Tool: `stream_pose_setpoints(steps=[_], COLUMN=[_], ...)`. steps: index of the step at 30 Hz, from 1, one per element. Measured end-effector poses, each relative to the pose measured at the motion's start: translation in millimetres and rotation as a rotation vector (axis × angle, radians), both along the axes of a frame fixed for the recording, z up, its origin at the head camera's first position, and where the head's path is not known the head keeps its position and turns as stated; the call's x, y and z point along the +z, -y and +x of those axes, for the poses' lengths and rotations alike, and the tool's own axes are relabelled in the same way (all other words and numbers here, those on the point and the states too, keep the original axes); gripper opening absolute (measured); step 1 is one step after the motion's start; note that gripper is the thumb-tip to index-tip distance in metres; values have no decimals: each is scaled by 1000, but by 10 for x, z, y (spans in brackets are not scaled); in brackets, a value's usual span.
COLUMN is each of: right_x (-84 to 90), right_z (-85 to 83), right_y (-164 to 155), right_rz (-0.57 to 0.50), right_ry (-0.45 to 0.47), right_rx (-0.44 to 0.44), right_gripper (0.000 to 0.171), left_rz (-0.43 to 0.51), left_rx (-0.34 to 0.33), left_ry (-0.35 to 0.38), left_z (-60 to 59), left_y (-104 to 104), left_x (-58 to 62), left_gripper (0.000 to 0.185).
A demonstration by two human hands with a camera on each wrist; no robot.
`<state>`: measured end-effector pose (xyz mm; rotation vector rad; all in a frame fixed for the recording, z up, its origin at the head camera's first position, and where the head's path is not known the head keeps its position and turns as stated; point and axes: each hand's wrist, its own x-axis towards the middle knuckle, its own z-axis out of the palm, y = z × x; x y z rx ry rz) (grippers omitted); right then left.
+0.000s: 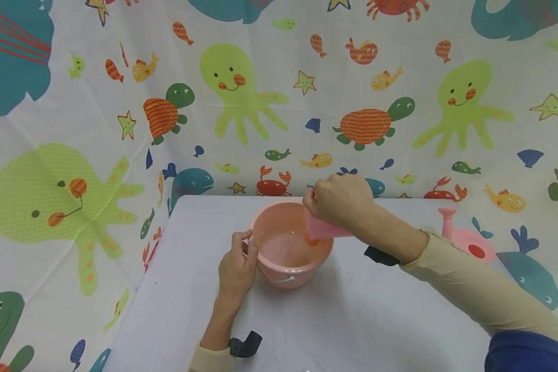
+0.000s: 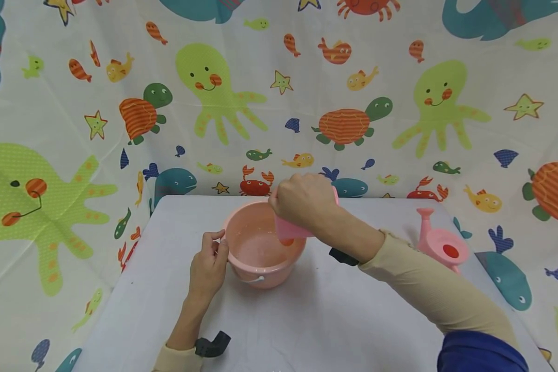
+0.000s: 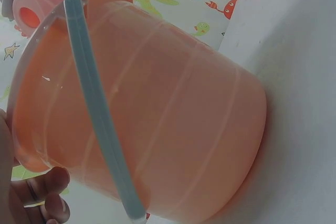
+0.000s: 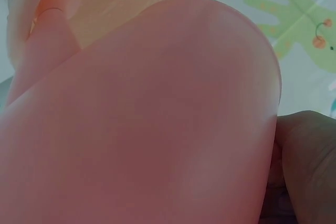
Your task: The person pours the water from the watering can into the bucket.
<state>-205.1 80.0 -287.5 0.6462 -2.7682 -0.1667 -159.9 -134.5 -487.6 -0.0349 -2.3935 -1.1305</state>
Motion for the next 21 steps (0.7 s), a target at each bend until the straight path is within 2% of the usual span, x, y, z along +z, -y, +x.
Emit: stream_pose_setpoints(steps=[11, 21], right_x=[-9, -37], right_z=[7, -1], right_y=[13, -109], right_rz=[6, -30], right_ry=[-6, -29], right_rx=[-13, 9], right_gripper=[48, 47], left_rz=[-12, -10], left_rx=[12, 7], left_ry=[-12, -13], left_z=[-5, -6], left_y=[0, -3], left_x=[-13, -10], left_gripper=[28, 27])
